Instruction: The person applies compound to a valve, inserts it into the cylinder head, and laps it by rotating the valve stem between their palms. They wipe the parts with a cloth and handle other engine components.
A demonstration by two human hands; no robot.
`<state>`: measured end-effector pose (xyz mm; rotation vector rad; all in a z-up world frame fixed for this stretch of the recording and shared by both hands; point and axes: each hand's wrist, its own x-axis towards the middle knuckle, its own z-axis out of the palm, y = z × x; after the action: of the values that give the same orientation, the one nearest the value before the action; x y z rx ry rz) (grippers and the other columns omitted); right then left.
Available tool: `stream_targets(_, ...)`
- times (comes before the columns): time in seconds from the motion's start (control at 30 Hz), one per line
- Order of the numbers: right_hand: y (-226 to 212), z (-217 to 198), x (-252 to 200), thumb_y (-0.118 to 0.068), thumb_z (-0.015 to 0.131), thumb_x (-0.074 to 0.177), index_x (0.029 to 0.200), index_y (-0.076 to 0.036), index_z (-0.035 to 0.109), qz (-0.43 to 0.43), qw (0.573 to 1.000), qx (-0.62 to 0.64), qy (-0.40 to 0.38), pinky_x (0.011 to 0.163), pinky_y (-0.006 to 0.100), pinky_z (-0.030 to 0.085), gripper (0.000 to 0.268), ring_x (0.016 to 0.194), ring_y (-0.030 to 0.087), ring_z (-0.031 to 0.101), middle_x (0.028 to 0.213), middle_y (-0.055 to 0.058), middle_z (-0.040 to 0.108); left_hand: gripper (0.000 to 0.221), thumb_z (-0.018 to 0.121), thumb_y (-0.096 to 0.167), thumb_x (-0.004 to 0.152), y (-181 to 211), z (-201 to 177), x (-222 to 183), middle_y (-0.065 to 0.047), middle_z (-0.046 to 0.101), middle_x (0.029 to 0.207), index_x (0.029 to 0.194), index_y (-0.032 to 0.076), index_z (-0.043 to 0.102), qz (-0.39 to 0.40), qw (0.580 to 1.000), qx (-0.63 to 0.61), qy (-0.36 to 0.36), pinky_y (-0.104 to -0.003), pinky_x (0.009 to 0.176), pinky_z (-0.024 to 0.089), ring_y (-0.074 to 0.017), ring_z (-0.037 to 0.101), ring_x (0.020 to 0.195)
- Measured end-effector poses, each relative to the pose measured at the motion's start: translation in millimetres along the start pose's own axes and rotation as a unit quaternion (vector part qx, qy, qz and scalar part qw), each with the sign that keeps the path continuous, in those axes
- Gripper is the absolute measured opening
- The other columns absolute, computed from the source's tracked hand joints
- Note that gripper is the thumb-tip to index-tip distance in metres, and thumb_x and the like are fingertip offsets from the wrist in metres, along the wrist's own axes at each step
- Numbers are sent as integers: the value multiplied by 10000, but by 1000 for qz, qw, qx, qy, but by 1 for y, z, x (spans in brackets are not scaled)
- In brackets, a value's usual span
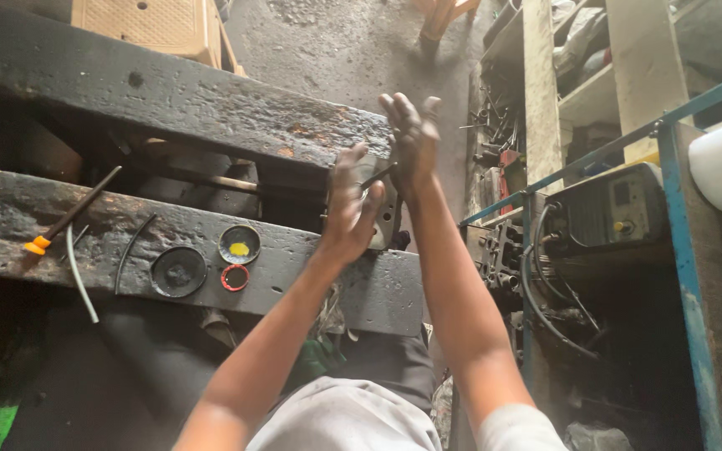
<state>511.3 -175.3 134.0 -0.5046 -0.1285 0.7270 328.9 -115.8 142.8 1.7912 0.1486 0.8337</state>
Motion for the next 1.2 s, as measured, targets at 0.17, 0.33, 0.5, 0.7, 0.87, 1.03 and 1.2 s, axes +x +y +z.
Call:
stream_targets(0.17, 29, -9, 32, -601, 202, 1051, 1633, -61, 181, 33, 944, -327, 2, 1276, 392, 108, 793, 1591, 256, 153, 1709, 96, 230, 818, 135, 612, 1109, -16, 47, 30, -204, 44, 1773, 1667, 23, 33, -57, 977, -205, -22, -477, 1338, 49, -342, 27, 1654)
stream_targets(0.33, 52, 24, -47, -481, 211, 1082, 1628, -19, 240, -8, 929, -364, 61, 1258, 382, 197, 715, 1559, 272, 247, 1679, 110, 291, 778, 137, 592, 1069, -37, 41, 80, -101, -98, 1767, 1675, 137, -41, -84, 932, -353, -14, -463, 1296, 15, -292, -39, 1638)
stream_targets(0.5, 84, 48, -95, -524, 250, 1053, 1627, -72, 202, -10, 957, -272, 105, 1236, 392, 203, 732, 1527, 284, 263, 1667, 122, 279, 688, 137, 541, 1150, -68, 50, 120, -80, -76, 1804, 1702, 164, -29, 7, 944, -328, 26, -445, 1395, 11, -292, 21, 1689)
stream_targets(0.7, 94, 58, -124, -640, 188, 1013, 1626, -94, 193, 76, 960, -238, 126, 1219, 412, 238, 821, 1515, 282, 281, 1674, 114, 265, 737, 137, 578, 1135, -76, 68, 127, -95, -19, 1802, 1704, 139, -25, 6, 963, -267, 29, -461, 1400, 29, -310, 113, 1687)
stream_targets(0.87, 84, 46, -100, -591, 180, 1041, 1645, -128, -10, -26, 945, -312, 100, 1261, 413, 156, 785, 1582, 273, 119, 1726, 96, 77, 742, 113, 575, 1126, -70, 58, 114, -129, 13, 1794, 1694, 113, -7, -15, 959, -280, -47, -448, 1380, 53, -314, 118, 1685)
stream_targets(1.03, 52, 21, -37, -515, 147, 1081, 1646, -132, -78, -106, 911, -390, 84, 1275, 413, 99, 719, 1594, 306, 43, 1729, 119, -41, 824, 97, 621, 1068, -53, 40, 60, -192, 81, 1762, 1675, 67, 31, -102, 921, -342, -158, -438, 1333, 71, -314, 99, 1640)
stream_targets(1.2, 62, -17, 24, -492, 166, 1079, 1647, -136, -52, -216, 853, -440, 177, 1271, 406, 92, 704, 1587, 321, 66, 1733, 143, 37, 913, 139, 662, 1043, -40, 15, 11, -194, 46, 1754, 1647, -14, 29, -131, 944, -282, -112, -426, 1309, 29, -310, 27, 1633)
